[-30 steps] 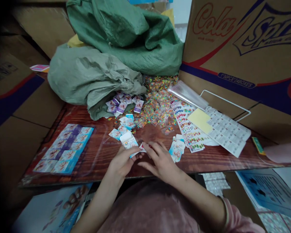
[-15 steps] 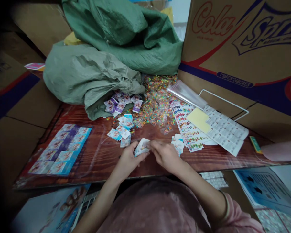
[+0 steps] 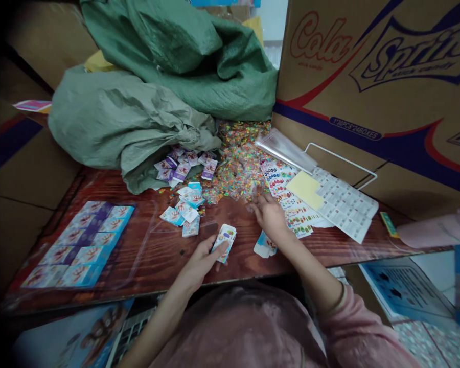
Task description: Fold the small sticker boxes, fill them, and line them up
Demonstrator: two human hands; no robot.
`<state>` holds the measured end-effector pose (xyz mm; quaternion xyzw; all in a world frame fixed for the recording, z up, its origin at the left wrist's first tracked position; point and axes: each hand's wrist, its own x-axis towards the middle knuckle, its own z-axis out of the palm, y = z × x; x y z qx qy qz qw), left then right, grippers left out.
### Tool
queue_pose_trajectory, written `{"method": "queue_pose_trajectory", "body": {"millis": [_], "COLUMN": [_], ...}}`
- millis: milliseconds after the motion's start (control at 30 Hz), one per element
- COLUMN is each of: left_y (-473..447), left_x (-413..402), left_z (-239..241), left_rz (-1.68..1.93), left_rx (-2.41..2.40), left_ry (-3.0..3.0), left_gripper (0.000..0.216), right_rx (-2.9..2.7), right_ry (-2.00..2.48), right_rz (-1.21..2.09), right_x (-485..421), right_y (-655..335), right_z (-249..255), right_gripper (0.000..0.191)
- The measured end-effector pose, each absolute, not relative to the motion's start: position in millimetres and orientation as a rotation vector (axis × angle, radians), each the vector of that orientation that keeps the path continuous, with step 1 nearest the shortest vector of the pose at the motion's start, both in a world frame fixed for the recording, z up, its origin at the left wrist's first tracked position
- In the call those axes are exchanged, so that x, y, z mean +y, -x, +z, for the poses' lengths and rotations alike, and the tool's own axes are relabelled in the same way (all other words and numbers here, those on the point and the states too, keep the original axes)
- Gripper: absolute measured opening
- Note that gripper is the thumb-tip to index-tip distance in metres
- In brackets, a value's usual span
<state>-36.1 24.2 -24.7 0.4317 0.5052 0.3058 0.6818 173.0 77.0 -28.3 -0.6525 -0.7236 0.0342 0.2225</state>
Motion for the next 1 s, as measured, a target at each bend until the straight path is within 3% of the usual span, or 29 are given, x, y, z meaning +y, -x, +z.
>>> {"method": "queue_pose_trajectory", "body": {"millis": [200, 433, 667, 1000], "left_y": [37.3, 38.2, 37.6, 41.1], "left_x": [26.0, 27.9, 29.9, 28.4], "left_z": [-27.7, -29.1, -26.9, -27.7], "left_rz": [0.648, 0.678, 0.702, 0.733], "left_rx": [1.202, 1.233, 1.23, 1.107], "left_ry": [-0.954, -0.957, -0.997, -1.155], "left_gripper": [0.046, 0.041, 0.04, 0.036], "right_rx": [-2.253, -2.16, -1.623, -2.041], "right_ry": [1.857, 1.796, 1.176, 1.131], "right_rz": [0.053, 0.154, 1.187, 0.619], "right_x": [84.4, 82.9, 56.8, 41.5], "right_y": [-168.5, -180.5, -160.0, -136.0], "right_z": [-52.7, -43.1, -11.7, -14.9], "right_gripper": [0.023, 0.021, 0.019, 0.01]}}
